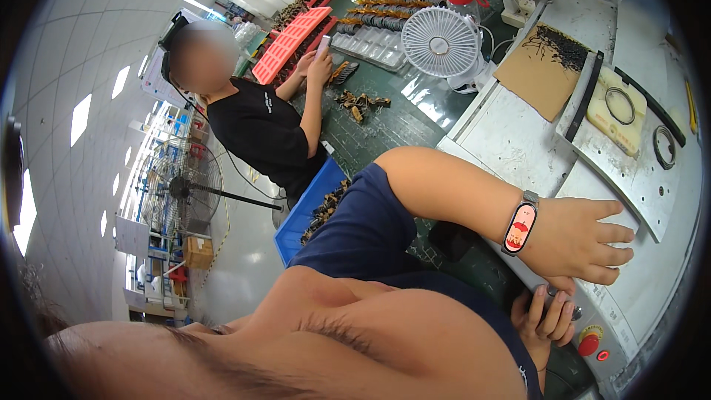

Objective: The recorder operates an industrial pressing machine to process trays of electronic components.

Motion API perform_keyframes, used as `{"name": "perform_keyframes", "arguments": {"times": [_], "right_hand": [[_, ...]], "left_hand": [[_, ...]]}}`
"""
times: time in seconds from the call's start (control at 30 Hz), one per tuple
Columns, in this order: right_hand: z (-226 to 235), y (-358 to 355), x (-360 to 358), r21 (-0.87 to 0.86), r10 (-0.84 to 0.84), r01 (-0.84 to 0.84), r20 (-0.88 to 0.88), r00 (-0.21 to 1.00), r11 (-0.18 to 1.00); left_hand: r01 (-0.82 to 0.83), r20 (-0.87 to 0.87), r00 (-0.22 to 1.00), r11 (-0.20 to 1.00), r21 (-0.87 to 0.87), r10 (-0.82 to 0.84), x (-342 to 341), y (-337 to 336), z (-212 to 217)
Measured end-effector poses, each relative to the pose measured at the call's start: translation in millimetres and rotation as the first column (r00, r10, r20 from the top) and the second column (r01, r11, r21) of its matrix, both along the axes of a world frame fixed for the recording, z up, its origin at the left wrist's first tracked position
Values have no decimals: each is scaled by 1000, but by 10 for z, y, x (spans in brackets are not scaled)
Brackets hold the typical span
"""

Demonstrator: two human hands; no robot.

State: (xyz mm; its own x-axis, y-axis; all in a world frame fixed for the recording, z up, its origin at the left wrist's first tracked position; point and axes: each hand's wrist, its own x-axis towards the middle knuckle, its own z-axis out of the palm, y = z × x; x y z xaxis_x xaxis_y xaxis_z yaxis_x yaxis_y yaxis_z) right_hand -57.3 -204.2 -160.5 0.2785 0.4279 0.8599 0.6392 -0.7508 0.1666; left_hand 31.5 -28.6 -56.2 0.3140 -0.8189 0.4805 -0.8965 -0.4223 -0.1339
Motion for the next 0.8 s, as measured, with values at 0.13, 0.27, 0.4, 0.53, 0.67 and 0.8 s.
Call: {"name": "perform_keyframes", "arguments": {"times": [0.13,0.27,0.4,0.53,0.67,0.8], "right_hand": [[8,18,-13,9,0,0,3,1000,1000],[10,-19,-29,-7,-8,8,-1,1000,1000],[8,17,25,13,11,-11,7,1000,1000],[8,-2,20,-1,2,-2,-2,1000,1000],[-9,-13,3,-1,-2,2,-13,1000,1000],[-20,-14,-9,-4,-7,7,-7,1000,1000]], "left_hand": [[2,-5,1000,1000,-1,-2,-14,10,1],[13,-10,1000,1000,-15,-13,-6,-22,-28],[-9,3,1000,1000,7,9,10,0,6],[-8,1,1000,1000,2,8,18,-7,-3],[-8,2,1000,1000,1,8,12,-10,-5],[-13,2,1000,1000,10,13,-8,-8,12]]}}
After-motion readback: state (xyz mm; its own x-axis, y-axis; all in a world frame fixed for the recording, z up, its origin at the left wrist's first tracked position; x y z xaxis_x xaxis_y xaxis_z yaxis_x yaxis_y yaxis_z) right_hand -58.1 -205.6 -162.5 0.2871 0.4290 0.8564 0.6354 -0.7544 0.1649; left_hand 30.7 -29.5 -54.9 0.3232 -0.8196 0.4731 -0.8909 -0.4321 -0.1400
